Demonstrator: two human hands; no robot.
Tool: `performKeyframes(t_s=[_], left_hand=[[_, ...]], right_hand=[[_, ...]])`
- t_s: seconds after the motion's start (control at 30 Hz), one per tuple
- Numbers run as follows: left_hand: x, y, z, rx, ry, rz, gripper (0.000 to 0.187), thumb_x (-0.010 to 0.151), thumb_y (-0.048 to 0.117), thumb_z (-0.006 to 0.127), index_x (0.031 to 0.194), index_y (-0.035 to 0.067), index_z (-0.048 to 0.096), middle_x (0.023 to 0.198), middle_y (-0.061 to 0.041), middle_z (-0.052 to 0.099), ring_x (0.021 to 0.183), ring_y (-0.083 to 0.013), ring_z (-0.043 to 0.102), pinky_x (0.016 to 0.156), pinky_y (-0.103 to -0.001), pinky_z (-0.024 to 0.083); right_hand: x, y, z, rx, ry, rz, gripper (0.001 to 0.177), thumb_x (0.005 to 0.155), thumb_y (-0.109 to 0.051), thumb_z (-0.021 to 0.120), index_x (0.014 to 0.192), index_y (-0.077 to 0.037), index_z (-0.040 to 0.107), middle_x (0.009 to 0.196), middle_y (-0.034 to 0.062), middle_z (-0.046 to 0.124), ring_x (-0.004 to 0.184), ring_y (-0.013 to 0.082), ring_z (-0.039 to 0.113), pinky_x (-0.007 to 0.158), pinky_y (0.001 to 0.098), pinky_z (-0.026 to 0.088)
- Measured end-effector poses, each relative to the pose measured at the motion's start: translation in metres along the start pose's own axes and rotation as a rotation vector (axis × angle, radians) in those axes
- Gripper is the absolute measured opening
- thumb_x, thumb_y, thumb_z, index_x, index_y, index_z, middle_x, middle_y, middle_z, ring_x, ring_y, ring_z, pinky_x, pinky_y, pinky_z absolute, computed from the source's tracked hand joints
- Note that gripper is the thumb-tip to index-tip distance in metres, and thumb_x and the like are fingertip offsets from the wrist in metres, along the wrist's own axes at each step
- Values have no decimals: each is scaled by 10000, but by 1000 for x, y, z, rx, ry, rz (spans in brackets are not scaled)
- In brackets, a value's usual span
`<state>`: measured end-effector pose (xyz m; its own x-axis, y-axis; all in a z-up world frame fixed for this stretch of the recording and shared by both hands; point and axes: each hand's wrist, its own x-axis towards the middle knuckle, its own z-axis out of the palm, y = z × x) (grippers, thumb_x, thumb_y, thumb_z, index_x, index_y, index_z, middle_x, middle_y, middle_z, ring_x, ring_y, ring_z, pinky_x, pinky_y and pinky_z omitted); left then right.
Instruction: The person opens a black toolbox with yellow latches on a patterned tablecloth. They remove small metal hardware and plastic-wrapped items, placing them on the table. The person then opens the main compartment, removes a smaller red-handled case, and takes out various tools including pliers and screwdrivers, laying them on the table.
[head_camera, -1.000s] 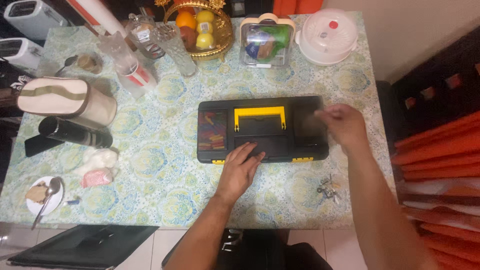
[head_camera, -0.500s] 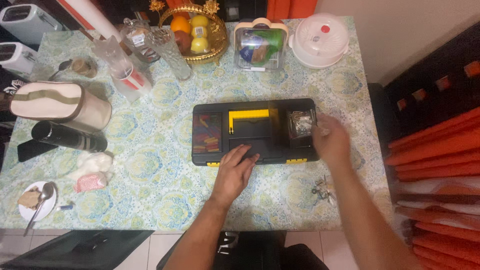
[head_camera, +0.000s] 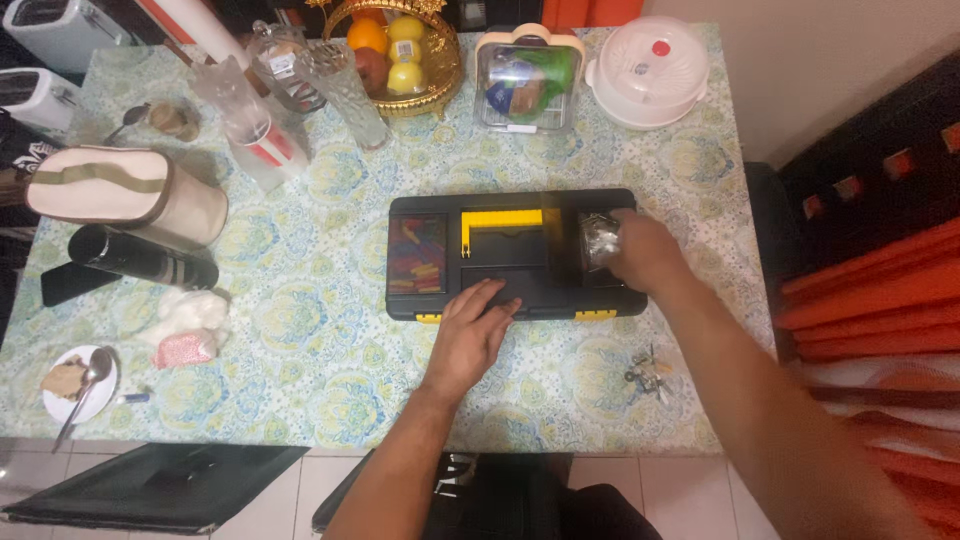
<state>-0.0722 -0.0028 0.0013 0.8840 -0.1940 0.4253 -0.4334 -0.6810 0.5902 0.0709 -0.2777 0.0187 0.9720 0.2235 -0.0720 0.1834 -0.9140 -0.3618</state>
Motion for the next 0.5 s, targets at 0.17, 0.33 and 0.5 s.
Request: performKeyframes(t_s=[0.17, 0.33, 0.5], left_hand=[[-1, 1, -1, -13, 12, -7, 236, 900, 126, 733, 1134, 115, 759, 1349, -131, 640, 1300, -351, 573, 1040, -483, 459], [1, 4, -1, 8, -4, -14, 247, 892, 115, 731, 1138, 105, 756, 1351, -139, 634, 1298, -359, 570, 1043, -491, 458], [3, 7, -4, 20, 11, 3, 227, 892, 95, 728, 1117, 95, 758, 1338, -149, 643, 1277, -372, 586, 1020, -490, 473]], right_hand=[[-13, -4, -3, 412, 44, 138, 571, 767, -254, 852, 1283, -97, 665, 1083, 138, 732, 1019, 262, 742, 898, 398, 580], [-17, 26, -28, 504, 82, 282, 450, 900, -189, 824, 1319, -126, 673, 1129, 70, 736, 1027, 223, 706, 900, 360, 544], [3, 113, -11, 843, 210, 451, 488, 873, -96, 787, 1340, -113, 648, 1176, 99, 736, 1013, 203, 703, 825, 350, 568]])
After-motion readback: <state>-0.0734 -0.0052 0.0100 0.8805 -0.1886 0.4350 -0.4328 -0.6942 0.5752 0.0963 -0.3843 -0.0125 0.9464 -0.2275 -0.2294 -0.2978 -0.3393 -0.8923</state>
